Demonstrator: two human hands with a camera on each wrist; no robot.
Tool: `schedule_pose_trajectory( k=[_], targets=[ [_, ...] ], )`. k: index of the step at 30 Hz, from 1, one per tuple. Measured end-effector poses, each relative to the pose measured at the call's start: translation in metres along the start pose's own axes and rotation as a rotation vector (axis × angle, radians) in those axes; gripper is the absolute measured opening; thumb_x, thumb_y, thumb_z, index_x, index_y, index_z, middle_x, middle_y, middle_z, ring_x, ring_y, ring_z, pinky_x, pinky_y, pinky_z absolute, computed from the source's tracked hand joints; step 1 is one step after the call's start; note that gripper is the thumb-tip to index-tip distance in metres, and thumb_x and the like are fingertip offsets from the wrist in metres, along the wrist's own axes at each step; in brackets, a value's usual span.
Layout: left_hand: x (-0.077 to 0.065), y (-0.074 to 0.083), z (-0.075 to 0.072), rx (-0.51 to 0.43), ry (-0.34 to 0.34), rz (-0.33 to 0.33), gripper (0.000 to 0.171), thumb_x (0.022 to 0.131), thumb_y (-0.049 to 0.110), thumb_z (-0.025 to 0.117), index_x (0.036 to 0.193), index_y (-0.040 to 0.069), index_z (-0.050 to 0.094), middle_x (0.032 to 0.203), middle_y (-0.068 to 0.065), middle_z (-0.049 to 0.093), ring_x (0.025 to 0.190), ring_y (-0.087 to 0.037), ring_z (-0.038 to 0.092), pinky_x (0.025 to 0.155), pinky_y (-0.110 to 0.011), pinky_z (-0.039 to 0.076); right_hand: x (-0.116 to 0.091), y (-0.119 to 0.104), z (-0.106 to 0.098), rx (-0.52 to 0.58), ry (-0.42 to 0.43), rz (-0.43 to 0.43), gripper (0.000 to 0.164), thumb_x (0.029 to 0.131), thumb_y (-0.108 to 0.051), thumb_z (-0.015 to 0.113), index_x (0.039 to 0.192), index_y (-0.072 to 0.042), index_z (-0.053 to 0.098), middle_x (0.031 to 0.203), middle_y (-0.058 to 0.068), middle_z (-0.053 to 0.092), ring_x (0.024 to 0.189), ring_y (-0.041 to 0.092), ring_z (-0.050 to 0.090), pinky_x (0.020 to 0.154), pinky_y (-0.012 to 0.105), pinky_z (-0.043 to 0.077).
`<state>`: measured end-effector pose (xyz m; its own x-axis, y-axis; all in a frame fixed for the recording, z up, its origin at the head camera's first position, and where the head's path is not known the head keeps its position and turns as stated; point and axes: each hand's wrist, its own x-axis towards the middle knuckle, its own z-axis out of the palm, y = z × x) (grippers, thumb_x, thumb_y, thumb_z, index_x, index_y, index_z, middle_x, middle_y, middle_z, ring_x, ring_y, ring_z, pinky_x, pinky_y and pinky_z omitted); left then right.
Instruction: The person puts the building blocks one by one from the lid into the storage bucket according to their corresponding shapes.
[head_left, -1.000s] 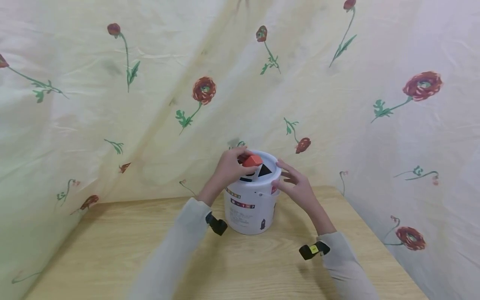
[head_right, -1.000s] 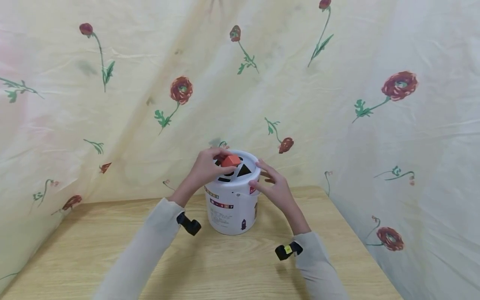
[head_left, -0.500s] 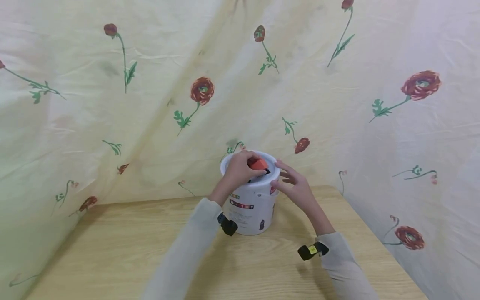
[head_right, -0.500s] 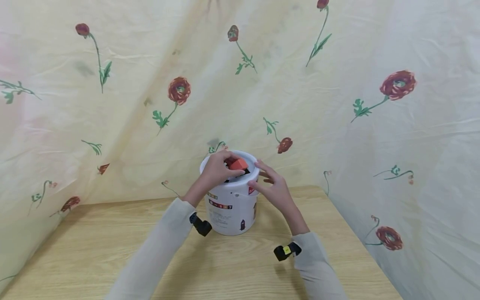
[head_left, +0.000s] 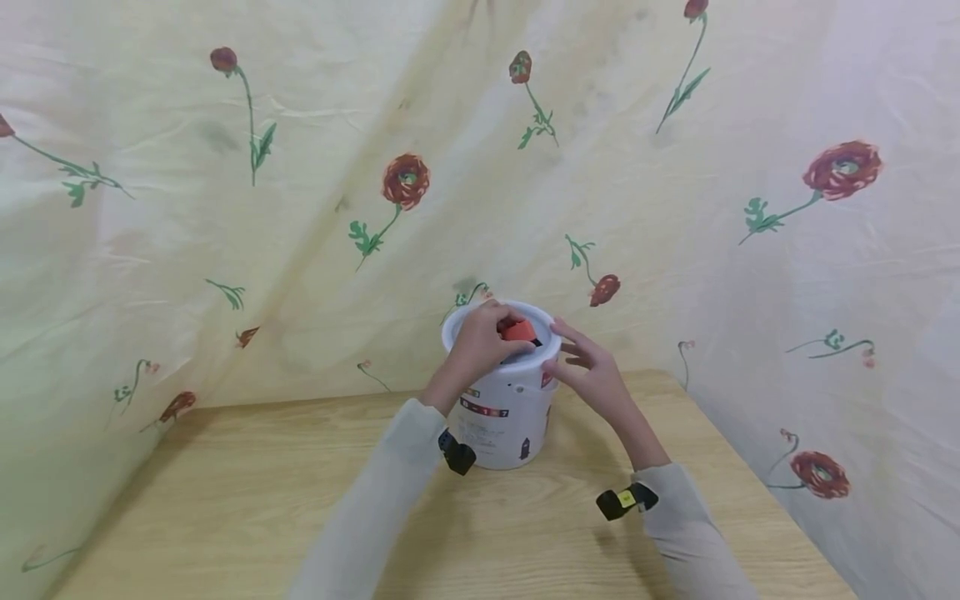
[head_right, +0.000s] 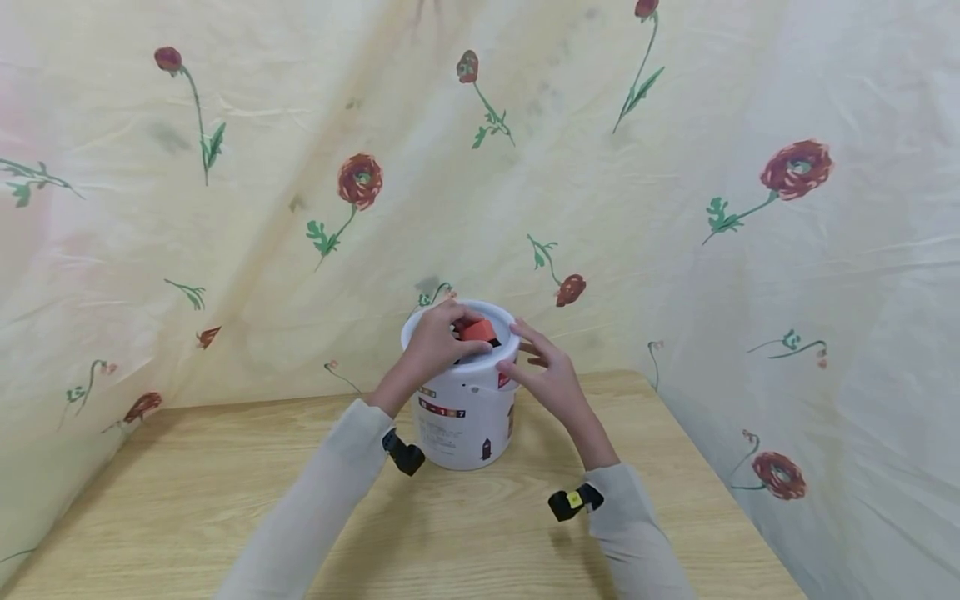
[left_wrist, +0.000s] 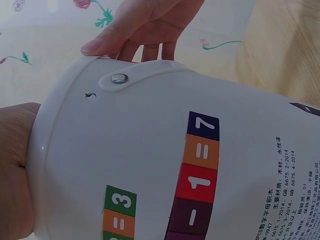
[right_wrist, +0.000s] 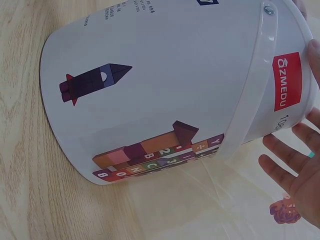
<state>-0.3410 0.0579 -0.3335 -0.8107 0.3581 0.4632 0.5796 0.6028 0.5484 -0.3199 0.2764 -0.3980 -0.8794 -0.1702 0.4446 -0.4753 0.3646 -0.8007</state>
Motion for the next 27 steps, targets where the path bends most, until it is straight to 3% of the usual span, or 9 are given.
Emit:
schedule_pose_trajectory(
  k=[11,19,27],
  targets=[
    [-0.0009,0.0015,-0.0001,-0.019,0.005,0.015,0.033,0.086,0.026,0.083,0.114,0.009,0.075,0.103,-0.005,0.064,0.09,-0.016,0.056,0.077,-0.025,0.048,-0.0005,-0.0007,-0.0001,-0.011,-0.005,-0.007,0.064,0.096,-0.019,0.072,0.154,-0.017,0.046,0.166,0.005,0.033,0.136,0.041,0.053,0.108,0.061,0.044],
    [-0.0034,0.0032,-0.0006,-0.029,0.001,0.018,0.01,0.093,0.012,0.075,0.099,0.006,0.079,0.102,-0.007,0.071,0.091,-0.019,0.068,0.082,-0.029,0.059,-0.0018,0.0,-0.0003,-0.009,0.0,-0.011,0.062,0.096,-0.019,0.071,0.153,-0.017,0.047,0.166,0.003,0.034,0.137,0.04,0.053,0.108,0.062,0.044],
    [-0.0033,0.0032,0.0,-0.015,0.012,0.029,0.009,0.093,0.011,0.074,0.097,0.005,0.079,0.102,-0.008,0.072,0.09,-0.02,0.069,0.082,-0.031,0.06,-0.0014,0.0008,-0.0004,-0.015,0.005,-0.015,0.062,0.096,-0.018,0.072,0.153,-0.016,0.047,0.166,0.004,0.034,0.136,0.041,0.054,0.107,0.062,0.045]
  ],
)
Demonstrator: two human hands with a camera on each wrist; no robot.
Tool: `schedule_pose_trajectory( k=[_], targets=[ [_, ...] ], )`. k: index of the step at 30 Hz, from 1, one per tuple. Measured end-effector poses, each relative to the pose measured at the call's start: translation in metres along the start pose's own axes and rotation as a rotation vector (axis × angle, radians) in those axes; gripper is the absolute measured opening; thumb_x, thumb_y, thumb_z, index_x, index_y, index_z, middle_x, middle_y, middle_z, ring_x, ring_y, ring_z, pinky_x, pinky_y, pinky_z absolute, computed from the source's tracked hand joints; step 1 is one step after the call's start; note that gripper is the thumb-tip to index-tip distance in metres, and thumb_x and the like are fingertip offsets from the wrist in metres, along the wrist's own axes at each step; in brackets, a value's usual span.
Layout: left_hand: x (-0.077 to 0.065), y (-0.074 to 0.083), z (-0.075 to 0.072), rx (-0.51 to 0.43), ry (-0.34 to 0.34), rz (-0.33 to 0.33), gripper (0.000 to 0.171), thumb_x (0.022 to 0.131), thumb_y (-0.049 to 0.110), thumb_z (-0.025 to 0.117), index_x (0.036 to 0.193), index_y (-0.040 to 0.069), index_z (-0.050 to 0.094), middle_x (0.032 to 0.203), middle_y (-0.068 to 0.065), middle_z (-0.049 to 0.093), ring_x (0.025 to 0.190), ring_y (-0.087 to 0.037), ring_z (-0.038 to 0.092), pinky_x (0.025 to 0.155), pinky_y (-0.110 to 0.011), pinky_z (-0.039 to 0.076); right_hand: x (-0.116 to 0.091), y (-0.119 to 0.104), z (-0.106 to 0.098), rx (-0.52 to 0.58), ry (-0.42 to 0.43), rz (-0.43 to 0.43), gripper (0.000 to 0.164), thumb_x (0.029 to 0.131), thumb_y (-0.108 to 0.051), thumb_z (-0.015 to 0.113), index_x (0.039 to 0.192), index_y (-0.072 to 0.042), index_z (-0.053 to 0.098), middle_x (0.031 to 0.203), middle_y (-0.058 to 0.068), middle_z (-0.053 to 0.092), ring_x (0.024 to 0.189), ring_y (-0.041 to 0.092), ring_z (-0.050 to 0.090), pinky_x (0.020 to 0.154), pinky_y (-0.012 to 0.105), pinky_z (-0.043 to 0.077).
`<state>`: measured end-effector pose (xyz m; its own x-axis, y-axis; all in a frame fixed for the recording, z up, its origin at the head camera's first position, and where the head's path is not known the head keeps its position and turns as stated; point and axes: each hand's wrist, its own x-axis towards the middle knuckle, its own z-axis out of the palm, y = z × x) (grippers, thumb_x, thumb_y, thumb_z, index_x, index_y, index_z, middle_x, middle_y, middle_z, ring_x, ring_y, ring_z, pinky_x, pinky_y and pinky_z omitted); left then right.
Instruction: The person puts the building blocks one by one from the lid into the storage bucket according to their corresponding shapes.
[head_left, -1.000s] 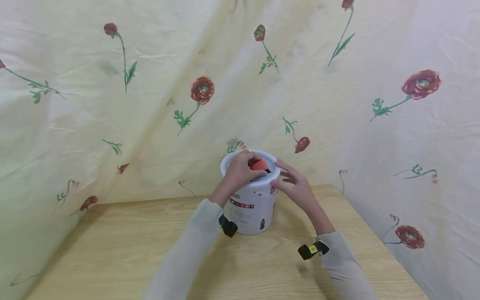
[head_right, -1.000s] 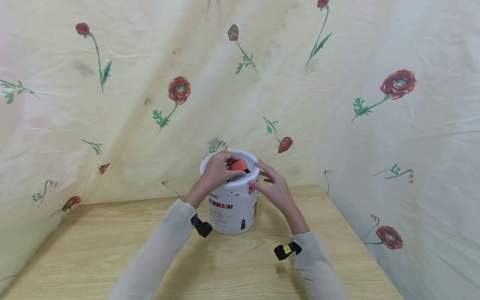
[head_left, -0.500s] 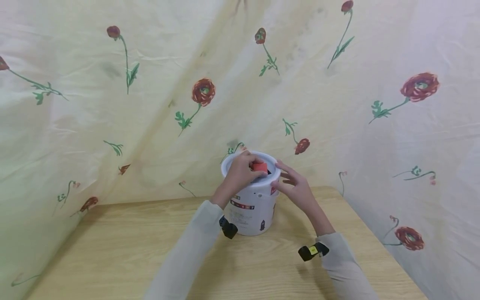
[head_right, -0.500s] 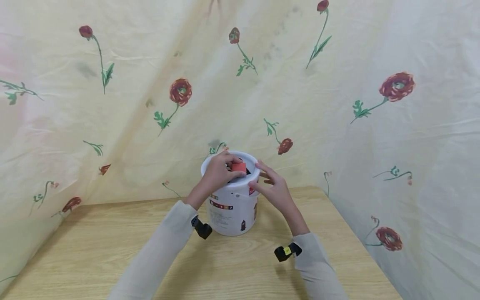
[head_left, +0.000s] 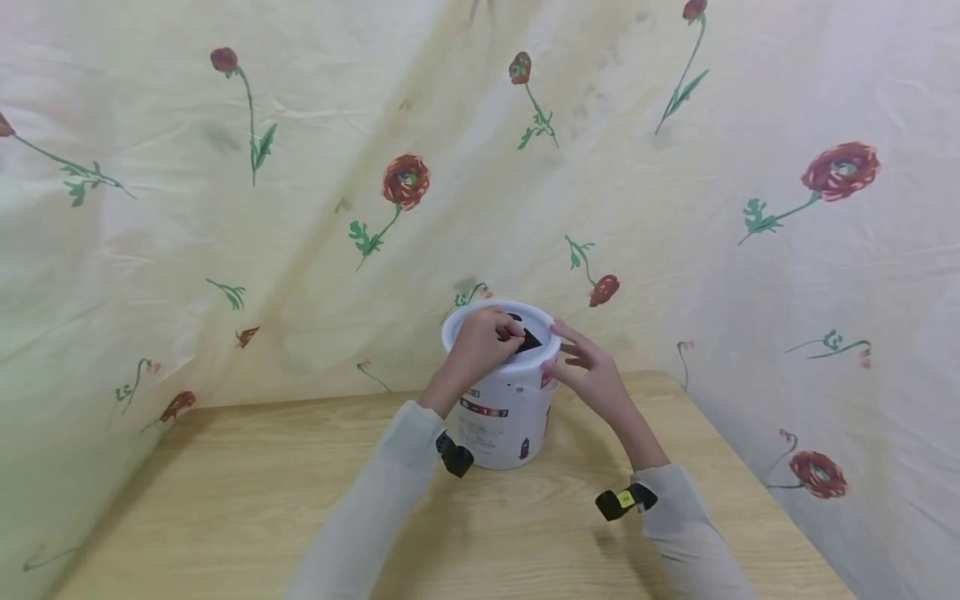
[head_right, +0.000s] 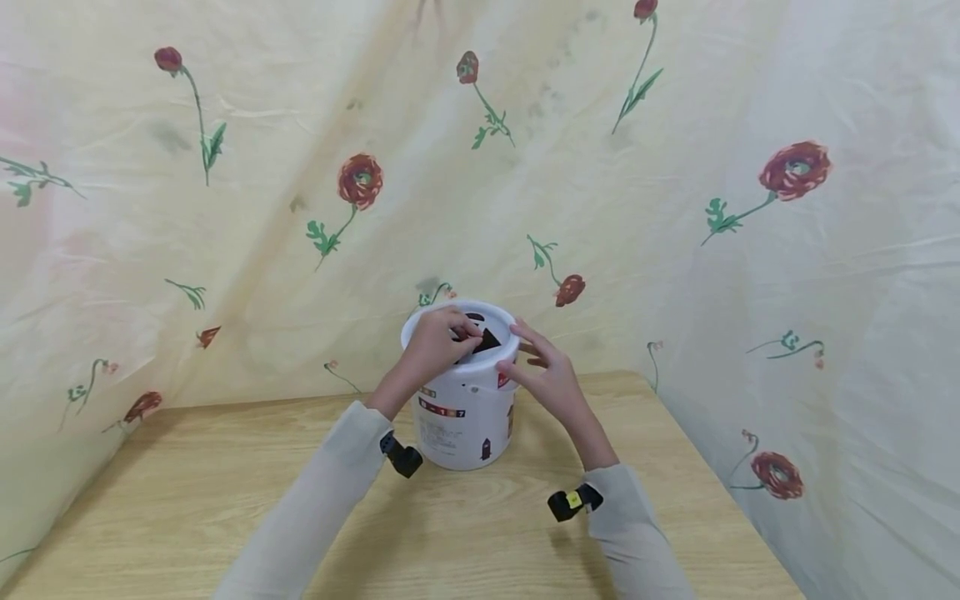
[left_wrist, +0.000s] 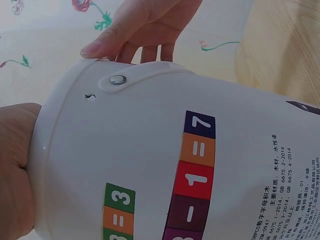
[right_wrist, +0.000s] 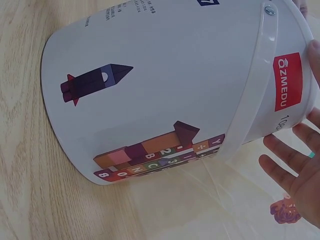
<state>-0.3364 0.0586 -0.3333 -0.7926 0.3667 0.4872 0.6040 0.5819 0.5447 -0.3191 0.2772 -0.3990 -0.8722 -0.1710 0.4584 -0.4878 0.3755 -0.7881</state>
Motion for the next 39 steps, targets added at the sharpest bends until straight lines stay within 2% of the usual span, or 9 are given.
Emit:
schedule_pose_trajectory(
  k=[11,22,30,39],
  targets=[
    [-0.001,-0.004,0.002,-0.01,-0.009,0.005,0.009,0.094,0.012,0.073,0.097,0.006,0.078,0.103,-0.008,0.072,0.09,-0.019,0.069,0.081,-0.029,0.059,-0.002,0.0,0.001,-0.013,0.001,0.001,0.063,0.097,-0.023,0.071,0.154,-0.017,0.046,0.166,0.003,0.034,0.136,0.04,0.053,0.107,0.062,0.045],
    [-0.003,-0.007,-0.005,-0.09,0.005,0.069,0.01,0.093,0.011,0.073,0.099,0.005,0.077,0.103,-0.008,0.072,0.092,-0.019,0.07,0.084,-0.029,0.059,0.001,0.001,0.002,-0.005,0.003,0.009,0.063,0.096,-0.021,0.072,0.153,-0.018,0.047,0.166,0.003,0.034,0.137,0.039,0.053,0.108,0.061,0.045],
    [-0.011,-0.012,-0.017,-0.139,-0.001,0.066,0.015,0.092,0.015,0.075,0.106,0.009,0.076,0.109,-0.005,0.073,0.1,-0.018,0.069,0.089,-0.035,0.058,0.0,0.001,0.001,-0.018,0.011,0.009,0.064,0.096,-0.024,0.072,0.154,-0.018,0.045,0.166,0.004,0.034,0.137,0.041,0.052,0.108,0.063,0.044],
    [-0.029,-0.021,-0.046,-0.168,0.019,0.007,0.019,0.092,0.019,0.076,0.109,0.011,0.076,0.109,-0.004,0.073,0.104,-0.02,0.068,0.097,-0.041,0.056,0.0,-0.001,0.002,-0.017,0.017,0.025,0.065,0.095,-0.025,0.073,0.154,-0.019,0.046,0.166,0.003,0.034,0.137,0.04,0.052,0.108,0.061,0.044]
  ],
)
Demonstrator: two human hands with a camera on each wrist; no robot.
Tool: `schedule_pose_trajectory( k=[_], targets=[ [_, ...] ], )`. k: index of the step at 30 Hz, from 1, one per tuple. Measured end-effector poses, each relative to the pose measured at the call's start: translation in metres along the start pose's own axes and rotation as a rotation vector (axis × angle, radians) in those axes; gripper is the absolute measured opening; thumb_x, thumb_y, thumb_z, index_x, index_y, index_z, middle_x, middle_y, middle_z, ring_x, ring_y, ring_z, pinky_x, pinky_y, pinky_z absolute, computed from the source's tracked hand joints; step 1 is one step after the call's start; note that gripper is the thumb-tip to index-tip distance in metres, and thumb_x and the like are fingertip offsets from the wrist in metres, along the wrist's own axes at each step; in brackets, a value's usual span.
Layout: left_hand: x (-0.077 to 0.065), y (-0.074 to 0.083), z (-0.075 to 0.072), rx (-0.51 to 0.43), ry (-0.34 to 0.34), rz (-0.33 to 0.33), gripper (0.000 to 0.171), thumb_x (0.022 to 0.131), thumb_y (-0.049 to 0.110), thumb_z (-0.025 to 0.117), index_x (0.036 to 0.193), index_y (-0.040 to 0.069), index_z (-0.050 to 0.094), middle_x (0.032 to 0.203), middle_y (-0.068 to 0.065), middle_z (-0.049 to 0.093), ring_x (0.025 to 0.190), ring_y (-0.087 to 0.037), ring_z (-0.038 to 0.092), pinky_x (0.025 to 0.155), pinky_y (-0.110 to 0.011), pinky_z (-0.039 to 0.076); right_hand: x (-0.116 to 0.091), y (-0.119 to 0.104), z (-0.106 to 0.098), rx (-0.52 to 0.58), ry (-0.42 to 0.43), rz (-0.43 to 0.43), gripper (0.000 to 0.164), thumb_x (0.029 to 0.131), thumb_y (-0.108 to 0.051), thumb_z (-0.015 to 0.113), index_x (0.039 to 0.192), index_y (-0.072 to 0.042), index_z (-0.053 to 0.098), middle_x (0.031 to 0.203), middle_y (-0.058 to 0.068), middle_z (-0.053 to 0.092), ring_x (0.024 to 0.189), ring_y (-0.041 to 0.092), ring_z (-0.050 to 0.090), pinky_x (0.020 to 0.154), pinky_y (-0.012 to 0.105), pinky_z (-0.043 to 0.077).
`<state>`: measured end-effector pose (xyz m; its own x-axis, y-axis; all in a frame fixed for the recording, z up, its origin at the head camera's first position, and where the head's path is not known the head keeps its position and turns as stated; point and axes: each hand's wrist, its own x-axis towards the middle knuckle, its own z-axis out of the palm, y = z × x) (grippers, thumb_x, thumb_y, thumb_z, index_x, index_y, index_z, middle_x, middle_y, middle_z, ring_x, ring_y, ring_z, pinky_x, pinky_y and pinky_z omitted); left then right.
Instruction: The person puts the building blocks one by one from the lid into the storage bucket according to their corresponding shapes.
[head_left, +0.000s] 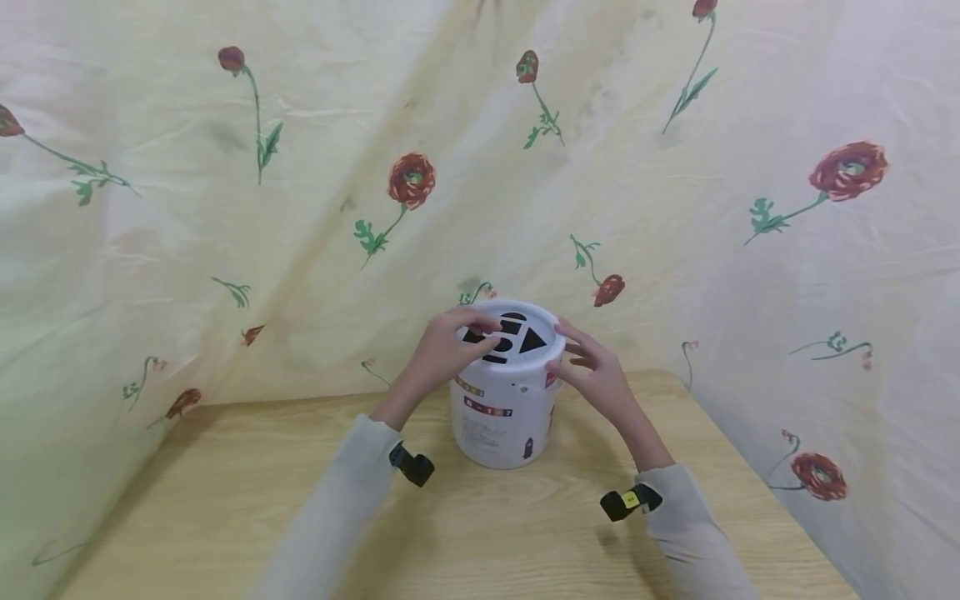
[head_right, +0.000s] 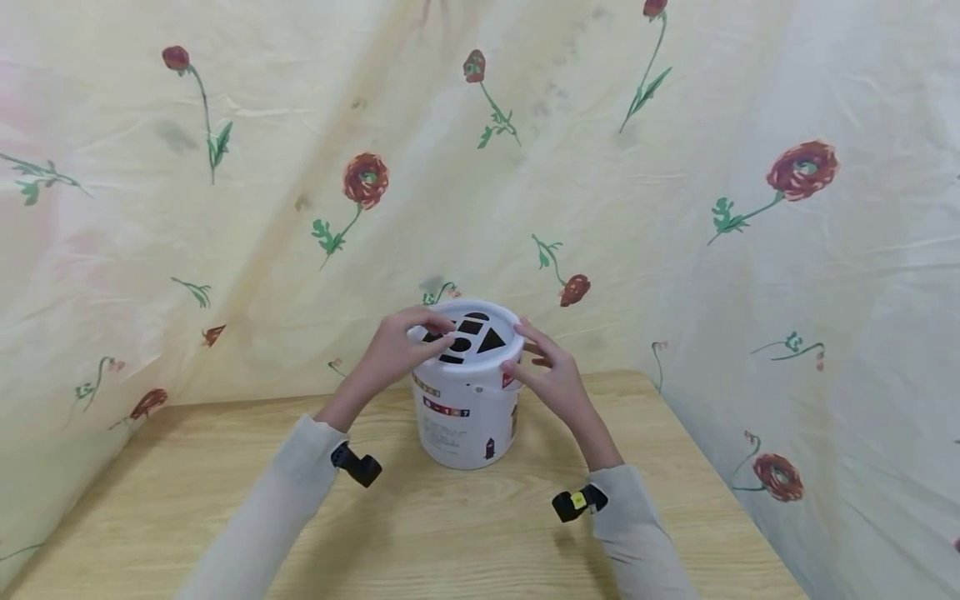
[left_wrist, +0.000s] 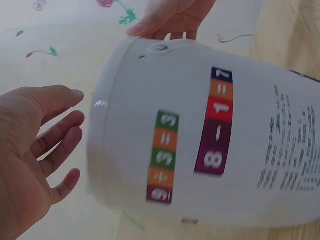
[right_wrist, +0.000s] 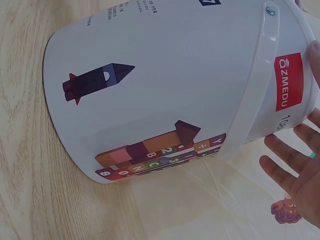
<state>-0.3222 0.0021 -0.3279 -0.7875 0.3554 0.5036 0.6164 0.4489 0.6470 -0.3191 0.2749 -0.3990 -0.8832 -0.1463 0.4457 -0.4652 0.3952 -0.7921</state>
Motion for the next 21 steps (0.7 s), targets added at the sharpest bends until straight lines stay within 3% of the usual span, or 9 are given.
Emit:
schedule_pose_trajectory(
  k=[12,16,21],
  targets=[
    [-0.036,-0.027,-0.034,0.002,0.08,-0.064,0.022,0.094,0.022,0.073,0.113,0.011,0.074,0.113,-0.005,0.073,0.107,-0.023,0.065,0.095,-0.043,0.055,0.0,-0.006,-0.003,-0.029,-0.038,0.004,0.066,0.098,-0.025,0.07,0.157,-0.018,0.04,0.169,0.006,0.027,0.138,0.042,0.051,0.108,0.06,0.045],
    [-0.053,-0.043,-0.039,0.032,0.089,-0.092,0.03,0.095,0.028,0.072,0.119,0.01,0.072,0.116,-0.007,0.071,0.112,-0.026,0.063,0.099,-0.045,0.053,-0.002,-0.008,-0.005,-0.094,-0.081,0.027,0.07,0.099,-0.032,0.067,0.16,-0.023,0.033,0.168,0.007,0.03,0.139,0.041,0.05,0.109,0.061,0.043],
    [-0.075,-0.065,-0.043,0.091,0.105,-0.112,0.043,0.095,0.034,0.072,0.129,0.009,0.067,0.126,-0.011,0.068,0.122,-0.03,0.06,0.106,-0.052,0.047,-0.008,-0.004,-0.006,-0.214,-0.124,0.022,0.086,0.096,-0.038,0.07,0.164,-0.026,0.018,0.168,0.011,0.029,0.145,0.04,0.043,0.113,0.065,0.036]
  ],
)
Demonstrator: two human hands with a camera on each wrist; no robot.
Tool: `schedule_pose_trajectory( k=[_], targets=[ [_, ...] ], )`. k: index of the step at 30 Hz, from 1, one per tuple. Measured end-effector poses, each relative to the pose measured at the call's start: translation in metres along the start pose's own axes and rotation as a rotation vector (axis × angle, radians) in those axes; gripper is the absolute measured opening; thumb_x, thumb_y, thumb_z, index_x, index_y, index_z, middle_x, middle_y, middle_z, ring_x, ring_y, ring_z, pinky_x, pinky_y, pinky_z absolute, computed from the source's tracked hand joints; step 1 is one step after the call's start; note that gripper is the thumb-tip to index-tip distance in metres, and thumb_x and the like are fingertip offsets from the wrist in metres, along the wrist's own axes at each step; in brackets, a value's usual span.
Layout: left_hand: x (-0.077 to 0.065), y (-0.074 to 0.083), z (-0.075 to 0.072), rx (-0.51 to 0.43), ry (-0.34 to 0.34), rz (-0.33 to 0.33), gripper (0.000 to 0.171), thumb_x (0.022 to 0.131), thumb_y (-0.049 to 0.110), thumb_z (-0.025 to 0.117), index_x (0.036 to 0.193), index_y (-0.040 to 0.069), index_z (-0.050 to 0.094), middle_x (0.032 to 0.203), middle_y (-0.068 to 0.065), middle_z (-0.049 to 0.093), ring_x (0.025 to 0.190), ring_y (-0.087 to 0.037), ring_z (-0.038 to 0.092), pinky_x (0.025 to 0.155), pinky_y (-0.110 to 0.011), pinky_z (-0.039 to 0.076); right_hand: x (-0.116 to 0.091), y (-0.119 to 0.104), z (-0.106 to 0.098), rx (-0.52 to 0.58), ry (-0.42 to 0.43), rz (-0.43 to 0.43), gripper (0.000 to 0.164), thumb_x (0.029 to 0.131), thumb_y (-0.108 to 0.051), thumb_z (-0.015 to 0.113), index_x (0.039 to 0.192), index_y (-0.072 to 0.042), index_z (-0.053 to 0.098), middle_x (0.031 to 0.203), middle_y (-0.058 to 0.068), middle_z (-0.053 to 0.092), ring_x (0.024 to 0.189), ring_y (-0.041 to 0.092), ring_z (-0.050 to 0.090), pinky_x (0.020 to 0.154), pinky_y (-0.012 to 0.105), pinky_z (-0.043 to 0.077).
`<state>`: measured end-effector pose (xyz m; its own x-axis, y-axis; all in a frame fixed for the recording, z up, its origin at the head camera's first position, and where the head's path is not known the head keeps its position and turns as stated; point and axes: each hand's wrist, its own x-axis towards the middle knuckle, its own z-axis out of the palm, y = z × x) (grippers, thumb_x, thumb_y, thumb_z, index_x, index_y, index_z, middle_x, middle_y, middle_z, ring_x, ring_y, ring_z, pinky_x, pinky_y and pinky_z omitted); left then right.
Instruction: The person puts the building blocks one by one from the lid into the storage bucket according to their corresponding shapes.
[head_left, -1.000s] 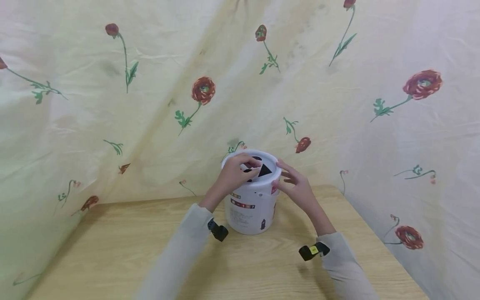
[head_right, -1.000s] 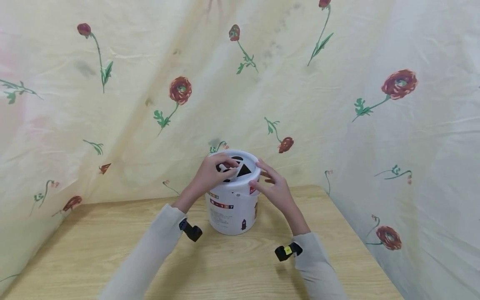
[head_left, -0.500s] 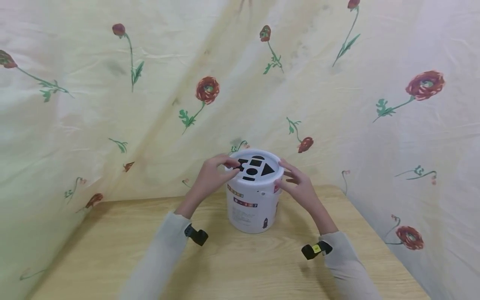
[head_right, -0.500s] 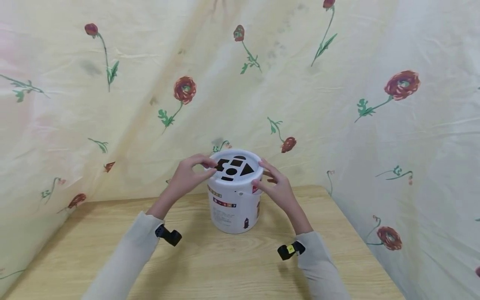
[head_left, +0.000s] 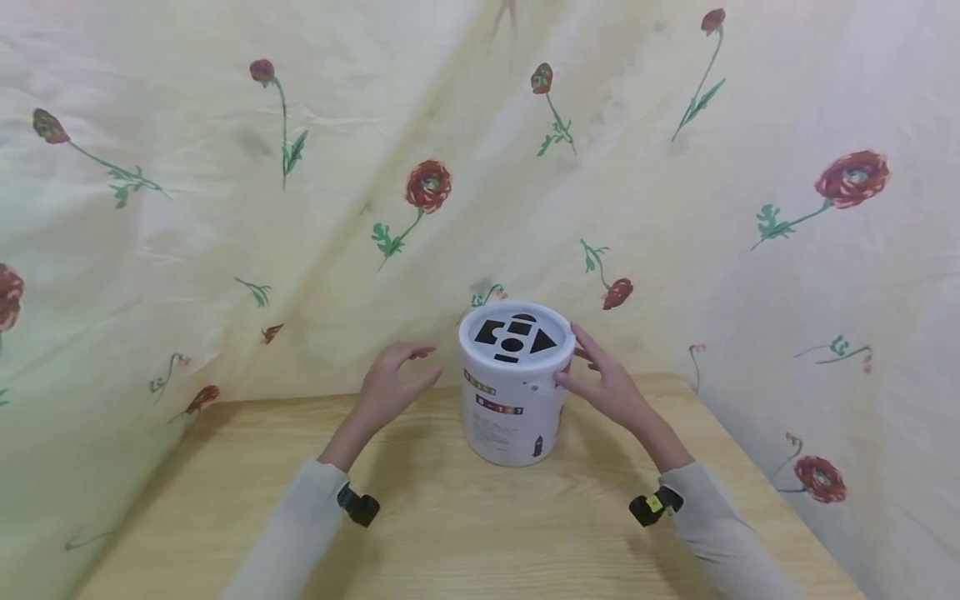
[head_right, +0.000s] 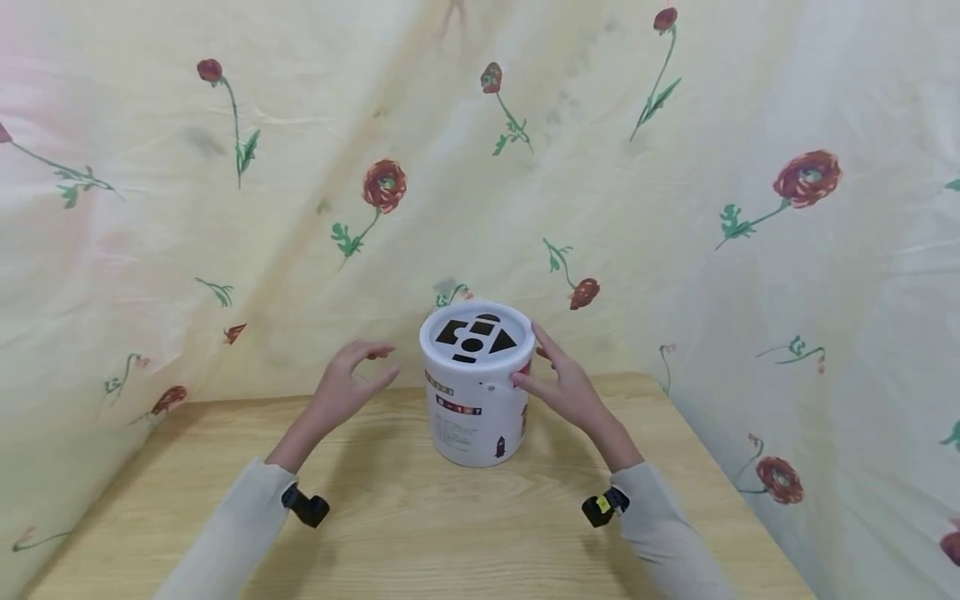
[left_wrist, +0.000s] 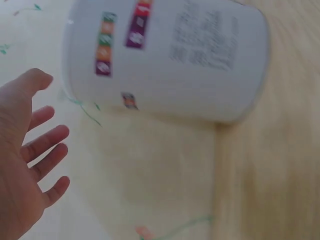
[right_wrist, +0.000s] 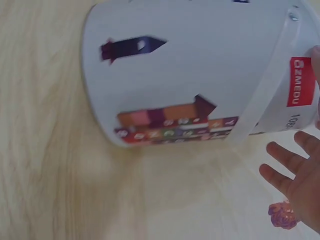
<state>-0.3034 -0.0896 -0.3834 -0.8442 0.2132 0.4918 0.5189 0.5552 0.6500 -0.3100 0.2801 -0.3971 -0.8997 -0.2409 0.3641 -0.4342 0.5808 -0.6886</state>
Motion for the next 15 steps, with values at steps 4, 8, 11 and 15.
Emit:
schedule_pose_trajectory(
  k=[4,8,11,15],
  targets=[
    [-0.01,-0.018,0.002,0.085,0.024,0.01,0.052,0.094,0.039,0.072,0.136,0.01,0.063,0.138,-0.011,0.064,0.132,-0.034,0.055,0.112,-0.06,0.039,-0.004,0.011,-0.003,-0.058,-0.023,0.021,0.093,0.094,-0.044,0.071,0.165,-0.024,0.013,0.169,0.01,0.024,0.152,0.041,0.03,0.115,0.069,0.029],
    [-0.017,-0.033,0.004,0.188,0.048,0.056,0.059,0.092,0.04,0.074,0.141,0.011,0.059,0.145,-0.012,0.059,0.136,-0.036,0.051,0.113,-0.065,0.035,-0.006,0.023,-0.006,-0.139,-0.028,-0.018,0.09,0.096,-0.045,0.067,0.165,-0.018,0.016,0.17,0.01,0.023,0.154,0.041,0.024,0.118,0.068,0.025],
    [-0.022,-0.043,0.004,0.261,0.054,0.093,0.064,0.09,0.039,0.075,0.144,0.01,0.056,0.147,-0.015,0.057,0.137,-0.039,0.05,0.111,-0.067,0.035,-0.007,0.032,-0.008,-0.22,-0.027,-0.056,0.085,0.098,-0.046,0.063,0.164,-0.015,0.019,0.169,0.012,0.024,0.154,0.042,0.024,0.119,0.067,0.023],
    [-0.029,-0.053,0.003,0.353,0.003,0.085,0.072,0.091,0.041,0.072,0.151,0.01,0.048,0.154,-0.019,0.048,0.143,-0.042,0.042,0.113,-0.067,0.031,-0.012,0.046,-0.009,-0.323,-0.054,-0.024,0.083,0.1,-0.051,0.057,0.163,-0.014,0.02,0.169,0.015,0.022,0.155,0.045,0.019,0.12,0.07,0.012]
  ],
)
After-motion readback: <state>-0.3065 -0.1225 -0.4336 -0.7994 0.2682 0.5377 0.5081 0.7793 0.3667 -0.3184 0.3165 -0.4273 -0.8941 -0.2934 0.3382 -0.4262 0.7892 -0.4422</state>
